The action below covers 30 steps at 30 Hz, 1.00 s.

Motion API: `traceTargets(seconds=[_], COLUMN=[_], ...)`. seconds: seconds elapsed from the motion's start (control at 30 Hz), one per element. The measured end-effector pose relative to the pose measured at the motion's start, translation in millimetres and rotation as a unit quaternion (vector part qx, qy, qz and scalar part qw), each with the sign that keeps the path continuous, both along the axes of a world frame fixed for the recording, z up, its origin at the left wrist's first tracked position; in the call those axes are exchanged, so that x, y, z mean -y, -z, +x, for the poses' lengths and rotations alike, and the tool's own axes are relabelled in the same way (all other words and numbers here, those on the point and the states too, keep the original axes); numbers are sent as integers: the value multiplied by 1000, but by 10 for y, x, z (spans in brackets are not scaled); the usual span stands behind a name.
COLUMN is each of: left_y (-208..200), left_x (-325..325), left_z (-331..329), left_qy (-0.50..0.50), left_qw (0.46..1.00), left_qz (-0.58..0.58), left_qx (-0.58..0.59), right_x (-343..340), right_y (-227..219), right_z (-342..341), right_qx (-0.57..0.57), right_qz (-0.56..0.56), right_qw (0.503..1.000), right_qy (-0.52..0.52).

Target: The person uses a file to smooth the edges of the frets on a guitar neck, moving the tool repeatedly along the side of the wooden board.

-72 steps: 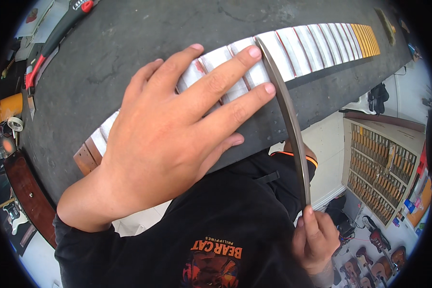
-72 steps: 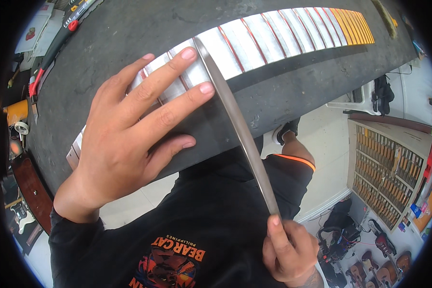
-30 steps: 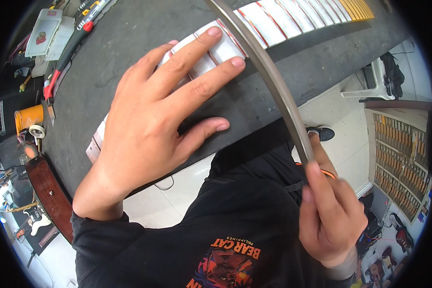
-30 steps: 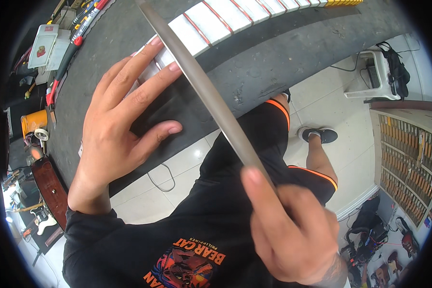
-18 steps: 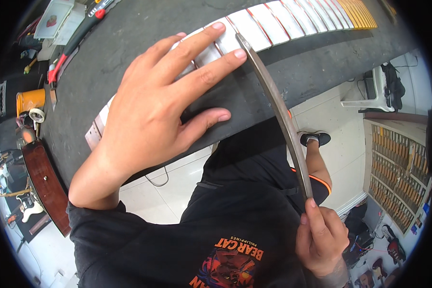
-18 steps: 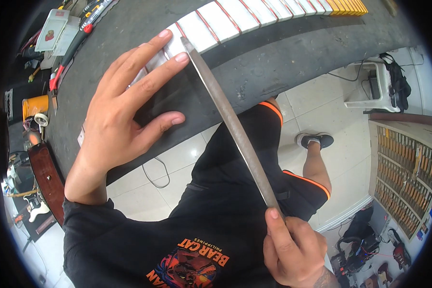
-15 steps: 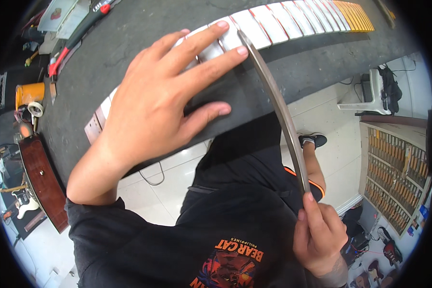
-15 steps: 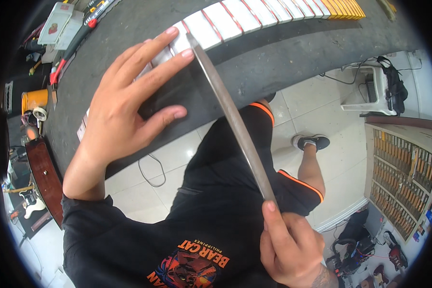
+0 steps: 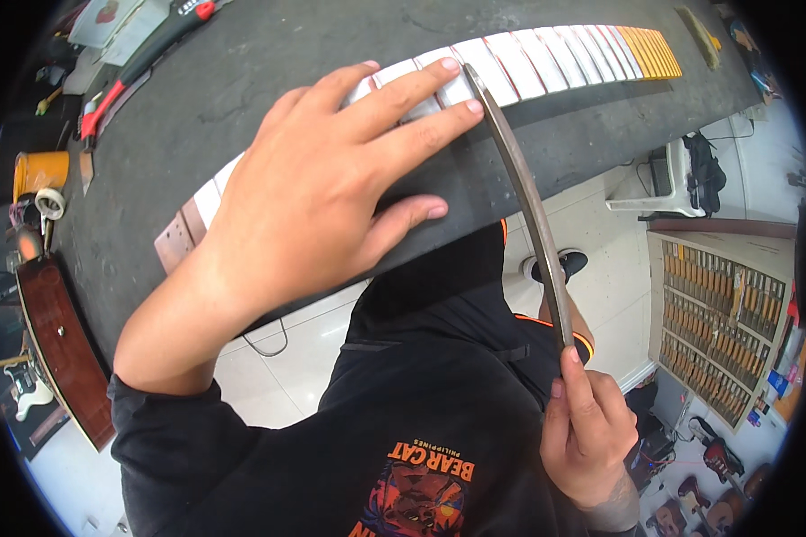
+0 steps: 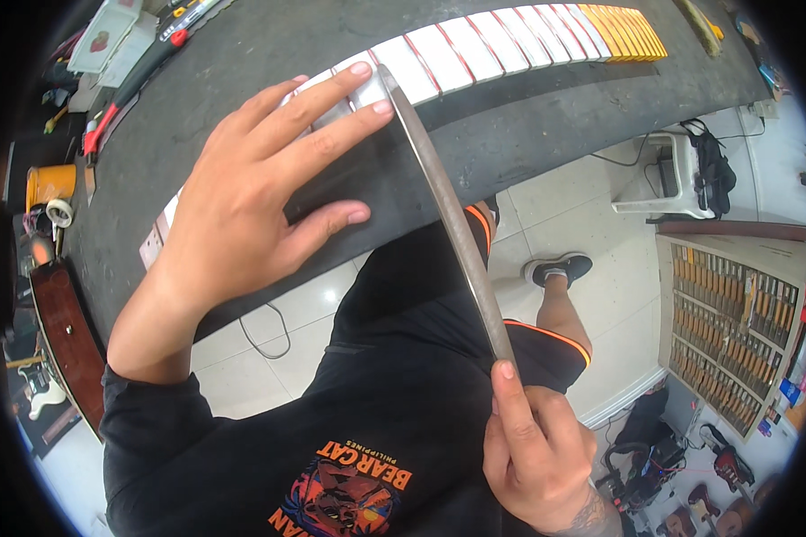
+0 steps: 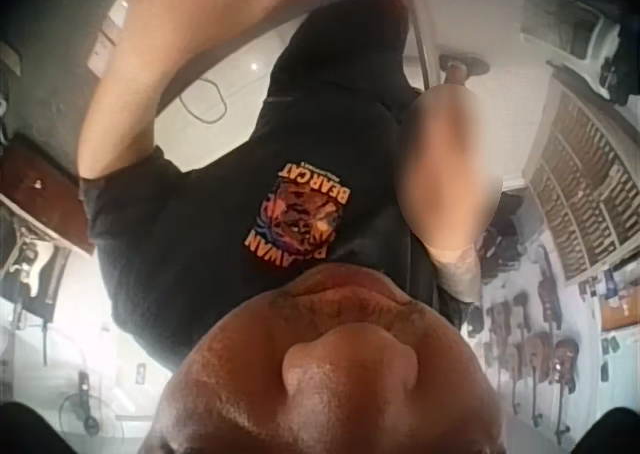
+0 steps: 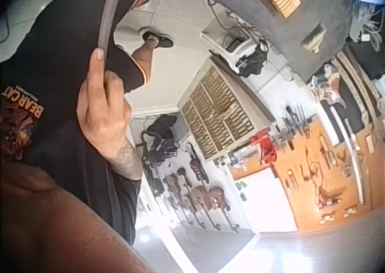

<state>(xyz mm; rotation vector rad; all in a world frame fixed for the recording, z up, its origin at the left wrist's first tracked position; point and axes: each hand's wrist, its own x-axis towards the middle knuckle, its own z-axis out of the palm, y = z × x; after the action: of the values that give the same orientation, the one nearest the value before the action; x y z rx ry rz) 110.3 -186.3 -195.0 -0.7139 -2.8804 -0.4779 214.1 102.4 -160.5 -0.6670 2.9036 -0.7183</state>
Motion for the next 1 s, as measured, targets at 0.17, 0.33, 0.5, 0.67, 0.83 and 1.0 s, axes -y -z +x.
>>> traceTargets(seconds=[0.17,0.33,0.5,0.67,0.83,1.0], left_y=[-55,-36,267,471,462,339], left_x=[26,65,183,215,216,224], left_z=[-32,-50,-129,-144,-142,-164], left_qy=[-2,-3,19,41,43,59], left_qw=[1000,999,999,987,986,986], left_qz=[2,11,-16,-35,-33,-78], left_qx=[31,47,-37,-153,-156,-134], right_x=[72,280,602,310,-91,144], right_y=[-59,18,53,127,11,-51], right_z=[-213,-487,-808,-606,-101,-112], right_qx=[23,-5,13,-10,-1,-18], right_qz=[-11,-17,-21,-9,24,63], right_qw=[1000,999,1000,999,999,998], right_qy=[-8,-33,-12,-39,-42,-14])
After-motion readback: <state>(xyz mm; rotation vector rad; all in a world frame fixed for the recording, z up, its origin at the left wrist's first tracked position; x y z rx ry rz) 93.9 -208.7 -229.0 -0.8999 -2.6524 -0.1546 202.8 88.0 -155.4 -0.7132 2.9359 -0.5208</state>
